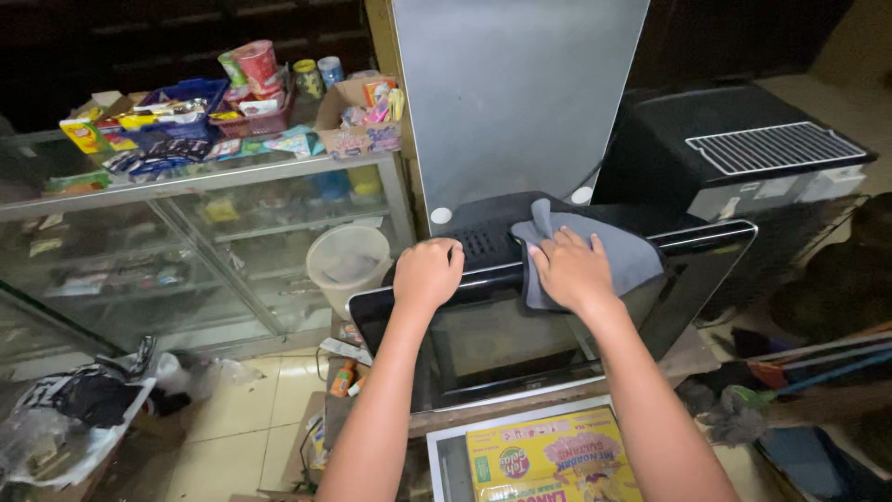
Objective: The person wipes the front screen and top surface of a CRT television using a gray cloth with a yellow edge. The person repeatedly wipes the screen and top, occasionally adjusting the cloth, in a cluttered indoor room with a glass display cabinet and a refrigerator nearby.
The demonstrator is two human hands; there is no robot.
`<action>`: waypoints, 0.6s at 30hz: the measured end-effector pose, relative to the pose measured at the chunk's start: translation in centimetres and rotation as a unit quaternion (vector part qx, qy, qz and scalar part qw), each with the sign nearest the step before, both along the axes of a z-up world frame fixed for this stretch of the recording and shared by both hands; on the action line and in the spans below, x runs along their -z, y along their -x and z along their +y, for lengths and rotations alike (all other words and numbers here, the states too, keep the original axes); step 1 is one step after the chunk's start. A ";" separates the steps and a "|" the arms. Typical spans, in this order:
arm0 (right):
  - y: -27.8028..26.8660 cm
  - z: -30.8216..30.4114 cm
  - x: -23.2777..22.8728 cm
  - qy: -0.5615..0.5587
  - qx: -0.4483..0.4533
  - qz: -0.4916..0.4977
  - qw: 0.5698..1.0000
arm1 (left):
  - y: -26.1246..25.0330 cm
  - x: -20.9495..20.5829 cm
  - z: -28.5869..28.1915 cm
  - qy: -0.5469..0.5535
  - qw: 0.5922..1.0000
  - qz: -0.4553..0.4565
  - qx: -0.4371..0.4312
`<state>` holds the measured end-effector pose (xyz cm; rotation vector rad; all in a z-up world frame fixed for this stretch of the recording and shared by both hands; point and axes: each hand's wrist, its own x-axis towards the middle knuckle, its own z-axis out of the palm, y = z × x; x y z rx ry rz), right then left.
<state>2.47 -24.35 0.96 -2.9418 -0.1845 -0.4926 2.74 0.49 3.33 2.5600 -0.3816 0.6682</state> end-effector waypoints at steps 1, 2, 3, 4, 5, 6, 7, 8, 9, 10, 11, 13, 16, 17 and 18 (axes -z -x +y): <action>0.4 0.1 0.2 -0.007 0.001 -0.009 1.000 | 0.1 0.2 0.1 0.004 1.000 -0.009 0.001; 0.7 0.3 0.2 -0.013 0.001 -0.018 1.000 | 0.1 0.3 0.1 0.007 1.000 -0.019 0.002; 0.6 0.4 0.1 -0.023 0.005 -0.029 0.999 | -0.1 0.2 0.2 0.008 0.999 -0.030 0.006; 0.3 0.6 -0.1 -0.029 0.005 -0.034 0.999 | -0.4 0.1 0.3 0.008 0.999 -0.032 0.010; 0.1 0.5 -0.4 -0.030 0.004 -0.035 0.999 | -0.3 0.2 0.2 0.012 0.999 -0.030 0.012; -0.2 0.5 -0.7 -0.032 0.002 -0.037 0.999 | -0.2 0.2 0.2 0.016 0.999 -0.029 0.014; -0.1 0.7 -0.6 -0.028 0.004 -0.019 0.999 | -0.1 0.4 0.3 0.018 0.999 -0.027 0.013; 0.1 0.7 -0.4 -0.024 0.006 0.000 1.000 | -0.1 0.5 0.4 0.021 0.999 -0.025 0.011; 0.2 0.6 -0.4 -0.019 0.008 0.013 1.000 | -0.2 0.4 0.3 0.024 0.999 -0.029 0.010; 0.4 0.3 -0.3 -0.015 0.001 -0.020 1.000 | -0.3 0.3 0.2 0.027 0.999 -0.032 0.008; 0.9 0.2 0.0 -0.013 -0.007 -0.051 0.999 | -0.2 0.3 0.3 0.029 0.999 -0.033 0.005; 1.7 -0.1 0.6 -0.017 -0.026 -0.104 0.994 | -0.3 0.3 0.1 0.028 0.999 -0.035 0.002; 2.1 -0.2 0.8 -0.039 -0.048 -0.128 0.990 | 0.0 0.4 0.2 0.020 0.999 -0.029 -0.010; 1.9 -0.2 0.6 -0.045 -0.044 -0.112 0.992 | -0.1 0.4 0.1 0.016 0.999 -0.028 -0.015; 1.5 -0.2 0.4 -0.050 -0.040 -0.096 0.993 | -0.1 0.3 0.0 0.012 0.999 -0.026 -0.021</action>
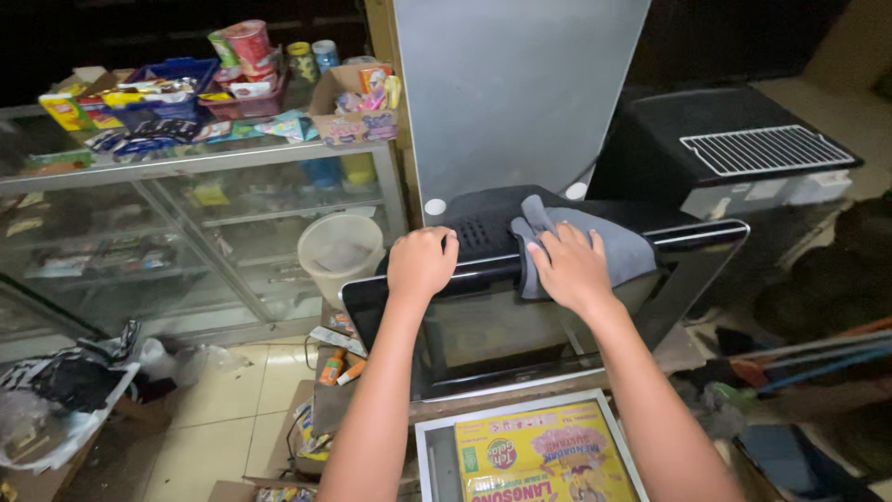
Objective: The person wipes the front screen and top surface of a CRT television using a gray cloth with a yellow edge. The person repeatedly wipes the screen and top, occasionally adjusting the cloth, in a cluttered indoor room with a glass display cabinet and a refrigerator nearby.
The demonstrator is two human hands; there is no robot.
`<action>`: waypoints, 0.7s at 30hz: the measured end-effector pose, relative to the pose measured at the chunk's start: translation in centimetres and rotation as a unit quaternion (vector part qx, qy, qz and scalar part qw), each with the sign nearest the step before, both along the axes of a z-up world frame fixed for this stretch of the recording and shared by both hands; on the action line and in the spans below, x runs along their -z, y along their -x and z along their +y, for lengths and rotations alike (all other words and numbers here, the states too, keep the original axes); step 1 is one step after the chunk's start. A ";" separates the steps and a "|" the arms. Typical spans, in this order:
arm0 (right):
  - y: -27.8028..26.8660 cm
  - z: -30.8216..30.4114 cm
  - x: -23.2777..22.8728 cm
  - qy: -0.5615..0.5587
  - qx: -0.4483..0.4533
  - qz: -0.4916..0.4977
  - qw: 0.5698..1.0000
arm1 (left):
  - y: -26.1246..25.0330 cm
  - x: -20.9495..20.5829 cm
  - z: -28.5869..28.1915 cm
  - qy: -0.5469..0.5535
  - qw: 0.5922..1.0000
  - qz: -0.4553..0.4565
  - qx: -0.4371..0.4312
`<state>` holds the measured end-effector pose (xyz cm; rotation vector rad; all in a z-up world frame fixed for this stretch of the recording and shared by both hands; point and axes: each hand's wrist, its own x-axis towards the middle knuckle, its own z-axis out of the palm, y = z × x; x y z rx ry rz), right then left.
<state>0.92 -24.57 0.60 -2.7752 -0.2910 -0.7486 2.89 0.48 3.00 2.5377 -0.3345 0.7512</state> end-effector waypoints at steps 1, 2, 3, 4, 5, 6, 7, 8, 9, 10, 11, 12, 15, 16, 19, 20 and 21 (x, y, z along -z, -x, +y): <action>-0.4 0.0 -0.3 0.005 0.002 0.020 1.000 | 0.0 0.0 0.0 0.002 1.000 -0.002 0.000; -0.8 0.0 -0.7 0.011 0.005 0.040 0.999 | 0.0 -0.1 0.0 0.004 1.000 -0.004 0.001; -1.1 0.0 -0.9 0.015 0.009 0.061 0.998 | 0.0 -0.1 0.0 0.006 1.000 -0.005 0.002; -1.2 0.0 -1.1 0.020 0.013 0.069 0.997 | 0.0 -0.1 -0.1 0.005 1.000 -0.004 0.001; -1.3 0.1 -1.2 0.026 0.016 0.079 0.996 | 0.0 -0.2 -0.1 0.006 1.000 -0.002 -0.001; -1.3 0.2 -1.2 0.033 0.019 0.088 0.995 | 0.1 -0.2 -0.1 0.007 1.000 0.000 -0.003; -1.1 0.4 -1.1 0.033 0.023 0.068 0.997 | 0.1 -0.2 -0.1 0.006 1.000 -0.005 -0.003; -1.0 0.6 -0.9 0.033 0.027 0.047 0.998 | 0.2 -0.3 -0.1 0.006 1.000 -0.011 -0.003; -0.9 0.7 -0.8 0.032 0.034 0.026 0.999 | 0.3 -0.2 -0.1 0.004 1.000 -0.016 0.000; -1.0 0.9 -0.8 0.034 0.030 0.041 0.998 | 0.3 -0.2 0.0 0.006 1.000 -0.013 0.000; -1.3 0.9 -1.0 0.038 0.028 0.053 0.997 | 0.3 -0.4 -0.2 0.009 1.000 -0.012 0.001; -1.6 0.8 -1.2 0.041 0.027 0.065 0.997 | 0.2 -0.5 -0.2 0.011 1.000 -0.011 0.003; -2.5 0.6 -1.7 0.054 0.030 0.163 0.985 | 0.2 -0.5 -0.2 0.007 1.000 0.008 -0.012; -2.4 0.6 -1.6 0.052 0.029 0.152 0.987 | 0.3 -0.4 -0.1 0.007 1.000 0.007 -0.008; -1.1 0.4 -0.8 0.035 0.022 0.095 0.995 | 0.3 -0.3 0.0 0.005 1.000 0.001 0.002; 0.1 0.3 -0.2 0.023 0.017 0.067 0.997 | 0.3 -0.2 0.0 0.005 1.000 0.002 0.004; 1.0 0.4 0.4 0.012 0.010 0.037 0.999 | 0.2 -0.2 0.1 0.006 1.000 0.002 0.004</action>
